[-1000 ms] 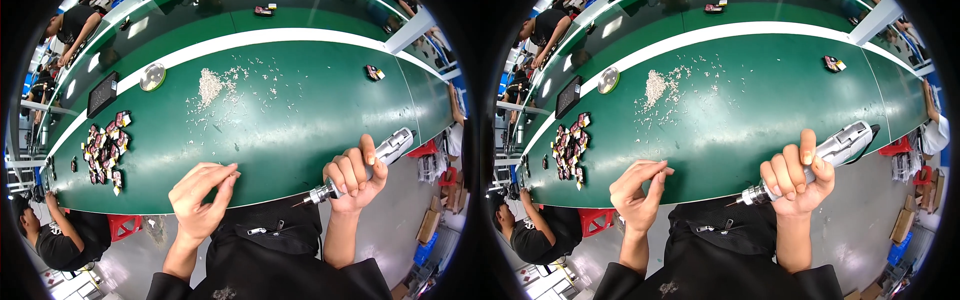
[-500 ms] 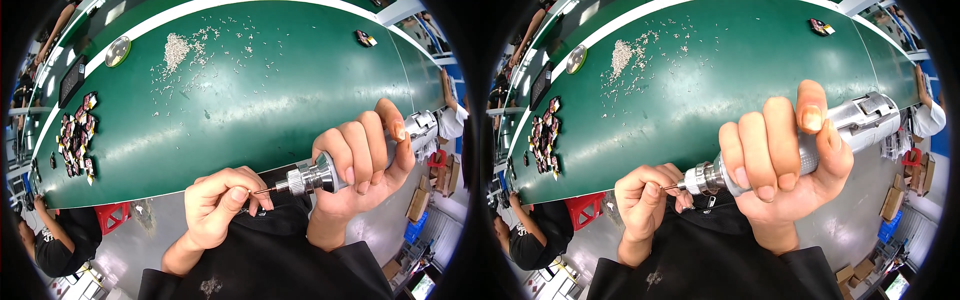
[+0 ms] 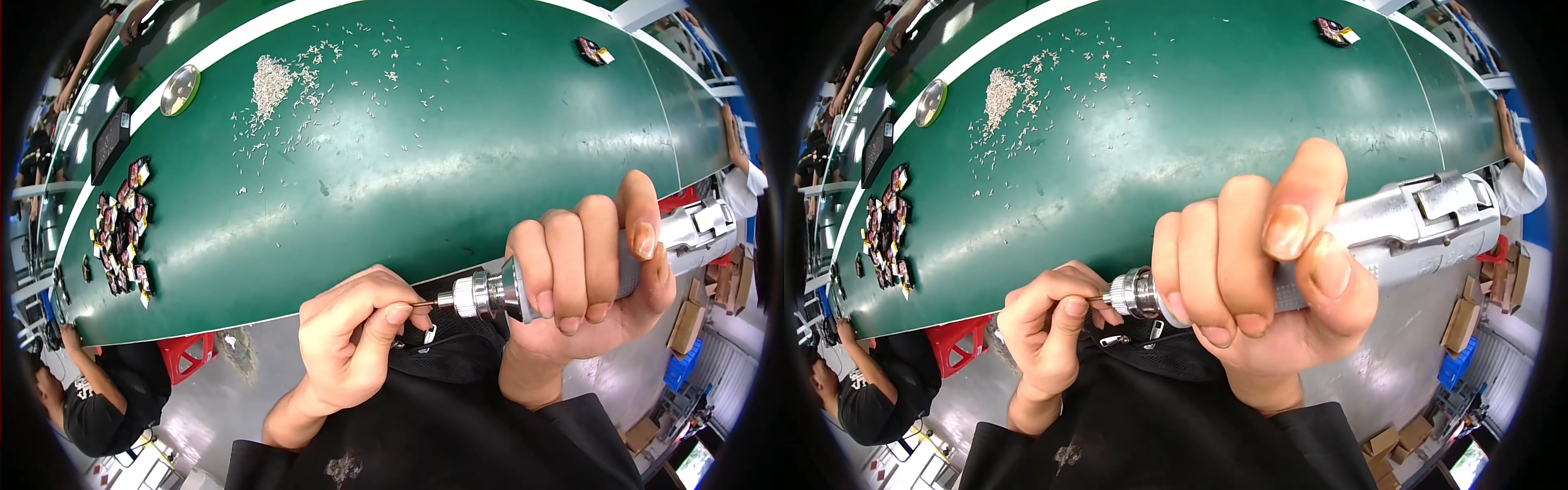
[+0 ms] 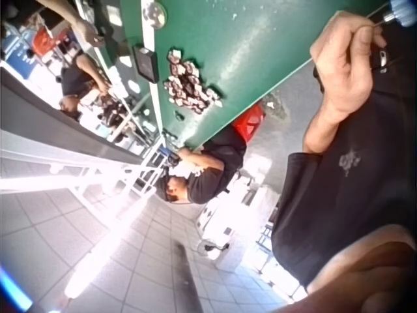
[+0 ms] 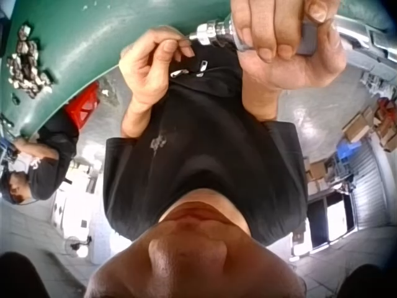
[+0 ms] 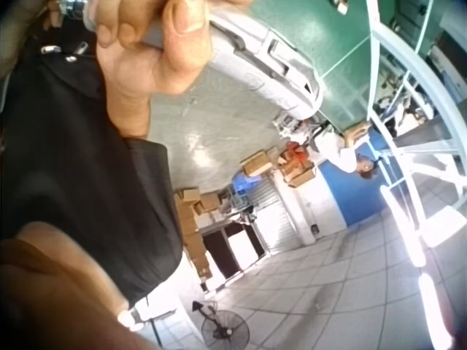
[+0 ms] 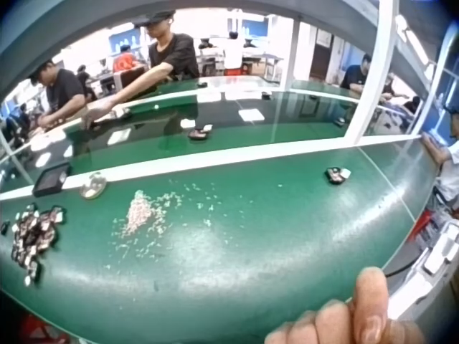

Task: Using an electric screwdriver to assemble components on small electronic boards at a factory line.

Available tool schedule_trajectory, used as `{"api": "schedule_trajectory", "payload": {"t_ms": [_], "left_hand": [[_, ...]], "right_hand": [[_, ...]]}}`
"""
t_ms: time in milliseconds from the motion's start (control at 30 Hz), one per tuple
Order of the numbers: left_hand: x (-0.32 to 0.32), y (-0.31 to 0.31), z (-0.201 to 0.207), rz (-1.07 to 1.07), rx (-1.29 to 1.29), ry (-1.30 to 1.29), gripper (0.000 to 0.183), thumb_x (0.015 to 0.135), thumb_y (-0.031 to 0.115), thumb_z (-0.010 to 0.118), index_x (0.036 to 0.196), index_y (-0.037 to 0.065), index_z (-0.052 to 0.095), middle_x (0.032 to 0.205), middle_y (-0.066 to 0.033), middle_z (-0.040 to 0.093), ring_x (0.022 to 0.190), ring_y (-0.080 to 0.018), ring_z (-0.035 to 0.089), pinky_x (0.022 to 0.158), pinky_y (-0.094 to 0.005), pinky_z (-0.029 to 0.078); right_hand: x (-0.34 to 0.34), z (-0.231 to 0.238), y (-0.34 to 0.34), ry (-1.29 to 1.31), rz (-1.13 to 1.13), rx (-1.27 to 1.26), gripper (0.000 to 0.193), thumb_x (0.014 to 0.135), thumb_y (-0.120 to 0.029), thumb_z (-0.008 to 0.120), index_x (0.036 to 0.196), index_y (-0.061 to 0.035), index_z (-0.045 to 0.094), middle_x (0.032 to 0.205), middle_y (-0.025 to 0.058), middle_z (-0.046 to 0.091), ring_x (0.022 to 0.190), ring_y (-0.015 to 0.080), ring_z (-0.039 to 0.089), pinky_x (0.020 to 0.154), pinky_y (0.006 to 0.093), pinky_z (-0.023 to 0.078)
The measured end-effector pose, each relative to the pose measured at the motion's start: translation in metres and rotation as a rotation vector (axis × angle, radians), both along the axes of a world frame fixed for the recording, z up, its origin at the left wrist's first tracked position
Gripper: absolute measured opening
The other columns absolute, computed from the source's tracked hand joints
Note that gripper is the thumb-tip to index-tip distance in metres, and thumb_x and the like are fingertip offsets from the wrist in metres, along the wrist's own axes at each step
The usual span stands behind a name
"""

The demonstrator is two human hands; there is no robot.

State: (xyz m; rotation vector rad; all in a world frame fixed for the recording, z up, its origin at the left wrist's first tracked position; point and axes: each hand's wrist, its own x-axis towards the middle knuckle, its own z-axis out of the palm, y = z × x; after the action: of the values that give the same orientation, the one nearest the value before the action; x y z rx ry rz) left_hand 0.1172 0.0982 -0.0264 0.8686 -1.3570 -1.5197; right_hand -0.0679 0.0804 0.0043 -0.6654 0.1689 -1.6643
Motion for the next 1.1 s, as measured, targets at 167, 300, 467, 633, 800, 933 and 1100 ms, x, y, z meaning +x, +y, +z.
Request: {"api": "schedule_trajectory", "payload": {"t_ms": [167,300,467,633,800,933,1100], "left_hand": [[-0.007,-0.005,-0.004,0.067,-0.249,-0.231,0.004,0.08,-0.01,0.06,0.079,-0.005,0.061,0.065,-0.011,0.061,0.058,-0.0213,0.059,0.055,-0.0287,0.047],[-0.011,-0.012,-0.008,0.002,-0.232,-0.164,0.008,0.085,0.0,0.057,0.086,-0.006,0.062,0.068,-0.0121,0.062,0.059,-0.0207,0.059,0.054,-0.0285,0.046],[0.002,-0.027,-0.003,0.104,-0.222,-0.289,0.045,0.099,0.029,0.038,0.105,-0.009,0.062,0.072,-0.0117,0.063,0.059,-0.0137,0.052,0.056,-0.0258,0.042],[0.025,-0.084,0.019,0.172,-0.339,-0.513,0.03,0.097,0.019,0.046,0.104,-0.004,0.063,0.072,-0.0092,0.064,0.062,-0.0127,0.056,0.06,-0.0254,0.044],[0.009,-0.197,0.036,0.25,-0.485,-0.832,0.018,0.092,0.007,0.053,0.104,-0.003,0.062,0.085,-0.0081,0.067,0.079,-0.0128,0.062,0.07,-0.0276,0.049],[0.001,-0.291,0.016,0.344,-0.697,-1.124,0.035,0.085,0.021,0.062,0.112,0.0,0.055,0.098,-0.0168,0.057,0.087,-0.0288,0.059,0.081,-0.0381,0.048],[-0.042,-0.333,-0.008,0.394,-0.618,-1.375,0.043,0.083,0.029,0.064,0.114,0.001,0.053,0.107,-0.024,0.052,0.105,-0.0398,0.052,0.088,-0.0455,0.046]], "right_hand": [[-0.005,-0.013,-0.003,0.021,0.008,-0.001,0.011,0.094,-0.018,0.048,0.095,-0.007,0.046,0.055,-0.0007,0.041,0.045,0.011,0.043,0.055,0.0294,0.039],[-0.007,-0.017,-0.008,-0.068,-0.005,0.028,0.011,0.094,-0.017,0.046,0.095,-0.0066,0.047,0.054,-0.0013,0.04,0.044,0.0098,0.041,0.053,0.0281,0.038],[-0.016,-0.032,-0.011,-0.116,-0.075,0.051,0.017,0.094,-0.02,0.039,0.098,-0.0083,0.049,0.053,-0.0017,0.04,0.044,0.011,0.039,0.053,0.0298,0.038],[-0.009,-0.038,-0.01,-0.163,-0.181,0.272,0.01,0.091,-0.019,0.044,0.089,-0.0088,0.046,0.05,-0.0016,0.037,0.041,0.0105,0.036,0.05,0.0294,0.037],[-0.002,-0.05,-0.008,-0.205,-0.156,0.338,0.01,0.091,-0.017,0.049,0.087,-0.0074,0.047,0.05,-0.0013,0.035,0.041,0.01,0.037,0.05,0.0293,0.038],[-0.007,-0.055,-0.006,-0.218,-0.075,0.283,0.009,0.089,-0.017,0.047,0.088,-0.0084,0.048,0.05,0.0003,0.038,0.042,0.0119,0.038,0.052,0.0301,0.037],[-0.009,-0.054,-0.01,-0.222,-0.025,0.288,0.01,0.09,-0.018,0.048,0.087,-0.0082,0.048,0.051,-0.0001,0.038,0.042,0.0115,0.039,0.053,0.0308,0.04]]}}
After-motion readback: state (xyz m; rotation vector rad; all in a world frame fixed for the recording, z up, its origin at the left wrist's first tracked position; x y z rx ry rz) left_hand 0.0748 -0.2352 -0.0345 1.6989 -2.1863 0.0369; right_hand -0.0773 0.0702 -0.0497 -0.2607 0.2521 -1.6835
